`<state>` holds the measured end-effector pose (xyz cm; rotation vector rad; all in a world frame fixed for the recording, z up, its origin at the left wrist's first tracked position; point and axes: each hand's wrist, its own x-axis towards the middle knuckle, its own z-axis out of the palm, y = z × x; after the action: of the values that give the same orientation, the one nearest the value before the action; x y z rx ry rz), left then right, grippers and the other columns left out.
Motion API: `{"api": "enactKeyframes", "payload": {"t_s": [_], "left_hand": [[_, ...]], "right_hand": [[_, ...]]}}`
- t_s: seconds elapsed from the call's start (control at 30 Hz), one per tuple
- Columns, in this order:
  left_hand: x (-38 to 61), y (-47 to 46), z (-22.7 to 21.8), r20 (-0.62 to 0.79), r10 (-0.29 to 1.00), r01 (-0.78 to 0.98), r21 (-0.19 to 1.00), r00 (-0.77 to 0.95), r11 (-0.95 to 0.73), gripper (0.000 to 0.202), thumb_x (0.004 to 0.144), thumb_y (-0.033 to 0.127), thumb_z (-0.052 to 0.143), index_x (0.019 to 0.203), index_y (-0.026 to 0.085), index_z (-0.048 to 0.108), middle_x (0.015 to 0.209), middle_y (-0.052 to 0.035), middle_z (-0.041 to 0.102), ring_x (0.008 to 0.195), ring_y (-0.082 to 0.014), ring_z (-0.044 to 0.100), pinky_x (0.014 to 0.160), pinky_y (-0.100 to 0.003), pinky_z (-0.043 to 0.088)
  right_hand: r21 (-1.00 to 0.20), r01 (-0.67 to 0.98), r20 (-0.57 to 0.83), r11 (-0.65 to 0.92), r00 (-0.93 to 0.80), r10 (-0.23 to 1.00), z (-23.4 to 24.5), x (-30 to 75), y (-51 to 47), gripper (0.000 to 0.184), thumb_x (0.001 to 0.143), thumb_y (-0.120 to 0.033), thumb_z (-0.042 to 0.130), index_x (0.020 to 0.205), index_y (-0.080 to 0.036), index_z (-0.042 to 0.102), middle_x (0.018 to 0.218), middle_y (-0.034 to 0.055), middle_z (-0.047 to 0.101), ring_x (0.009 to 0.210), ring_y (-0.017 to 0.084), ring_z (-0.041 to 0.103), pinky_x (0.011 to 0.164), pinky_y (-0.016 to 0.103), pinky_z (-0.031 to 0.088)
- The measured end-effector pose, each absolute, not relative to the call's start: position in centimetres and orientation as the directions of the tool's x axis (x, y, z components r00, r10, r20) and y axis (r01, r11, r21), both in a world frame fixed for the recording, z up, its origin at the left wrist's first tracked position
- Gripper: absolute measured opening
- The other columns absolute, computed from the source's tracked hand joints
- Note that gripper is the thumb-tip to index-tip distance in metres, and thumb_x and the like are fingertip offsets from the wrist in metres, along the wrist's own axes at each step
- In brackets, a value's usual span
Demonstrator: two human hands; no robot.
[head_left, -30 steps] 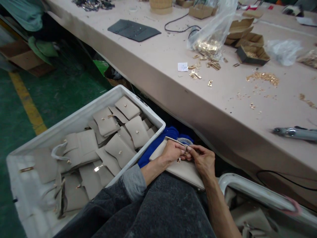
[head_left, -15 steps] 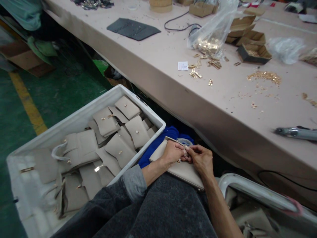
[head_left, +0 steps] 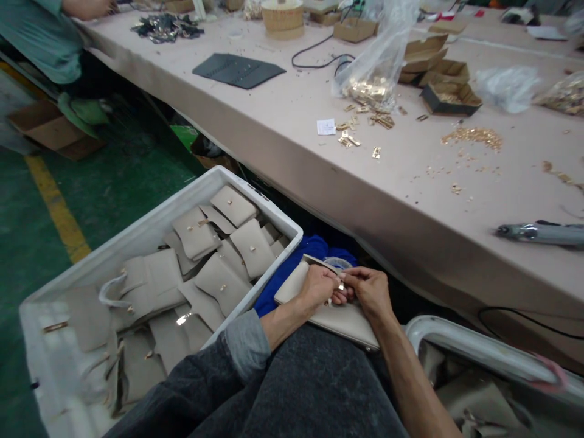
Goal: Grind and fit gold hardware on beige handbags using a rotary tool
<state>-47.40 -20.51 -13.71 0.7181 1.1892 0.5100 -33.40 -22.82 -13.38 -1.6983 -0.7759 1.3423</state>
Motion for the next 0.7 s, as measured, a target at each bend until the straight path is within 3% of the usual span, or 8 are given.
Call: {"api": "enactKeyframes", "payload": {"t_s": [0.07, 0.17, 0.3, 0.4, 0.53, 0.7], "left_hand": [[-47.2, -20.5, -14.1, -0.646, 0.702, -0.008, 0.734, 0.299, 0.679, 0.013, 0.076, 0.009, 0.060, 0.063, 0.010, 0.063, 0.060, -0.0122, 0.070, 0.046, -0.0186, 0.066, 0.039, -0.021, 0.048], [-46.8, -20.4, -14.3, -0.646, 0.721, -0.055, 0.734, 0.252, 0.677, 0.005, 0.070, 0.008, 0.059, 0.068, 0.012, 0.061, 0.057, -0.0111, 0.069, 0.043, -0.0198, 0.064, 0.038, -0.024, 0.049], [-46.8, -20.6, -13.4, -0.633, 0.757, -0.162, 0.740, 0.161, 0.653, 0.023, 0.066, 0.011, 0.063, 0.086, 0.017, 0.053, 0.052, -0.0045, 0.066, 0.039, -0.0205, 0.061, 0.034, -0.022, 0.044], [-47.0, -20.7, -12.6, -0.590, 0.788, -0.177, 0.768, 0.178, 0.615, 0.021, 0.065, 0.015, 0.066, 0.083, 0.017, 0.054, 0.056, -0.0049, 0.067, 0.039, -0.0181, 0.061, 0.035, -0.021, 0.044], [-47.0, -20.2, -12.7, -0.605, 0.775, -0.173, 0.756, 0.182, 0.631, 0.017, 0.068, 0.024, 0.070, 0.077, 0.014, 0.060, 0.057, -0.0073, 0.068, 0.040, -0.0167, 0.061, 0.037, -0.021, 0.046], [-47.7, -20.4, -11.8, -0.572, 0.802, -0.175, 0.783, 0.172, 0.597, 0.032, 0.066, 0.039, 0.079, 0.074, 0.011, 0.066, 0.061, -0.0108, 0.071, 0.044, -0.0158, 0.063, 0.040, -0.022, 0.049]], "right_hand": [[-0.886, 0.046, -0.440, -0.461, 0.226, 0.869, -13.5, -33.4, -23.0, 0.039, 0.068, -0.047, 0.082, 0.083, -0.011, 0.076, 0.052, 0.0042, 0.061, 0.042, 0.016, 0.051, 0.043, 0.026, 0.040], [-0.905, 0.258, -0.284, -0.339, 0.228, 0.931, -13.4, -33.3, -23.6, 0.030, 0.080, -0.042, 0.071, 0.090, -0.015, 0.079, 0.072, 0.0069, 0.071, 0.060, 0.020, 0.063, 0.057, 0.030, 0.049], [-0.888, 0.455, -0.014, -0.060, 0.103, 0.995, -13.2, -33.2, -24.4, 0.030, 0.089, -0.023, 0.053, 0.103, -0.022, 0.079, 0.097, 0.0056, 0.074, 0.090, 0.022, 0.068, 0.084, 0.034, 0.053], [-0.843, 0.534, 0.087, 0.068, 0.011, 0.996, -13.3, -33.0, -24.5, 0.033, 0.091, -0.019, 0.051, 0.108, -0.025, 0.079, 0.094, 0.0054, 0.070, 0.087, 0.020, 0.066, 0.082, 0.033, 0.051], [-0.791, 0.595, 0.112, 0.142, -0.088, 0.990, -14.0, -32.4, -23.9, 0.031, 0.091, -0.018, 0.054, 0.110, -0.026, 0.078, 0.088, 0.0058, 0.064, 0.081, 0.020, 0.060, 0.074, 0.031, 0.048], [-0.799, 0.579, 0.151, 0.161, -0.066, 0.986, -14.2, -32.8, -23.3, 0.030, 0.093, -0.016, 0.049, 0.093, -0.021, 0.078, 0.081, 0.0052, 0.061, 0.074, 0.017, 0.057, 0.069, 0.028, 0.044]]}}
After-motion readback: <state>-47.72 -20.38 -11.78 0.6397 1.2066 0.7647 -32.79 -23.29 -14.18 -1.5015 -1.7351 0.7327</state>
